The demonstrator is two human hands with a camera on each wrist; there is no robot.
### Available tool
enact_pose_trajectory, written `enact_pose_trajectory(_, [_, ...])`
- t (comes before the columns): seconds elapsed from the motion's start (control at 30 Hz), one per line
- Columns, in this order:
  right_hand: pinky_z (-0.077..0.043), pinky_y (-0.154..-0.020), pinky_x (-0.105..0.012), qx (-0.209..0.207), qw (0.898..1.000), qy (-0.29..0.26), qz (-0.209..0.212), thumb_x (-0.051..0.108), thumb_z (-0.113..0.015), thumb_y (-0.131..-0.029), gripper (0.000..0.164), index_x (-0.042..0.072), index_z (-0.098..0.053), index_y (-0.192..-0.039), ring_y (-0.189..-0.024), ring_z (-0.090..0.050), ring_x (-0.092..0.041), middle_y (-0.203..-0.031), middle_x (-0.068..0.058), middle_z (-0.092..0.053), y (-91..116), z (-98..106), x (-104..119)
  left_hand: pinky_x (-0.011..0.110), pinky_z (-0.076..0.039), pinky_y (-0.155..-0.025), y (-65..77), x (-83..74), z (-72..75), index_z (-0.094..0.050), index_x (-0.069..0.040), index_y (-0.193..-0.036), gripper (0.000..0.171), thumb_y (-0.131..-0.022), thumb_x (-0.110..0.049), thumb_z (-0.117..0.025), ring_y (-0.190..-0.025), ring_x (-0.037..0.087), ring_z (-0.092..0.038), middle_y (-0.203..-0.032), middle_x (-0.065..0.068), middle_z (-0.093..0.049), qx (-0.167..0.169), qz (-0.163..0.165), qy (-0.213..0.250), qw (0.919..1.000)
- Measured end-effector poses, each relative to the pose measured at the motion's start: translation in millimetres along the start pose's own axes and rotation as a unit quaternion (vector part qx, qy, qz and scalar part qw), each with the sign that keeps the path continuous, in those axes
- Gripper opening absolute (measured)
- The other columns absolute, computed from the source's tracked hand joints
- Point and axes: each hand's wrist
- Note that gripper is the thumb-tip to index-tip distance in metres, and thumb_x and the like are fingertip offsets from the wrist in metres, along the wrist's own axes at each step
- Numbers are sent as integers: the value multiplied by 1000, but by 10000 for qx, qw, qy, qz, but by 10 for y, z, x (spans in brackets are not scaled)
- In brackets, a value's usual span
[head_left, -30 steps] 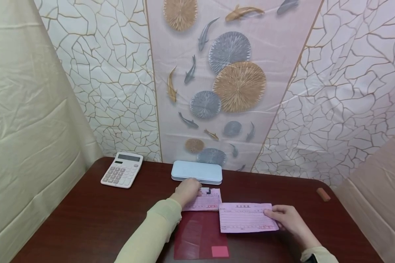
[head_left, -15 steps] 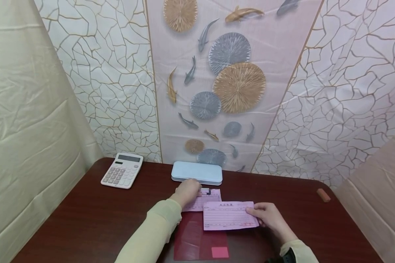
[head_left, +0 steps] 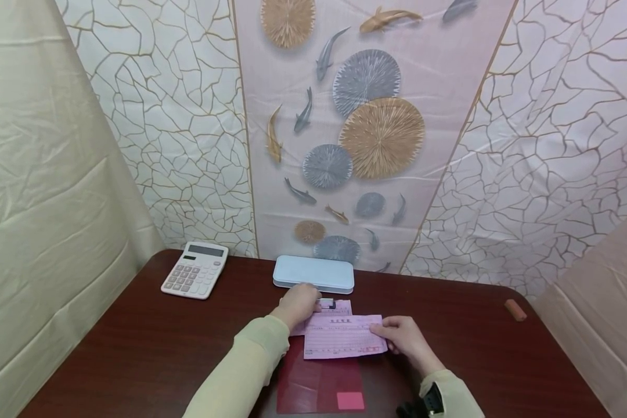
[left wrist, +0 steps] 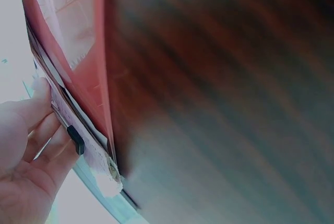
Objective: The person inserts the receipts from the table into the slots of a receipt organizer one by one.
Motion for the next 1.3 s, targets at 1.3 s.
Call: enact_pose_trajectory(1.3, [-31, -41, -21, 14, 9981, 173, -583, 22, -73, -82, 21, 2, -68, -78, -43, -38, -9, -49, 2, -41, -237, -507, 225, 28, -52, -81, -19, 104, -34, -76, -17, -95, 20, -83, -33, -72, -89, 15, -66, -89, -3, -72, 8, -304, 173, 9994])
Point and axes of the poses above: each hand's wrist, its own y-axis away from the middle knuckle, its own z-axis out of the back of the hand, x = y × z
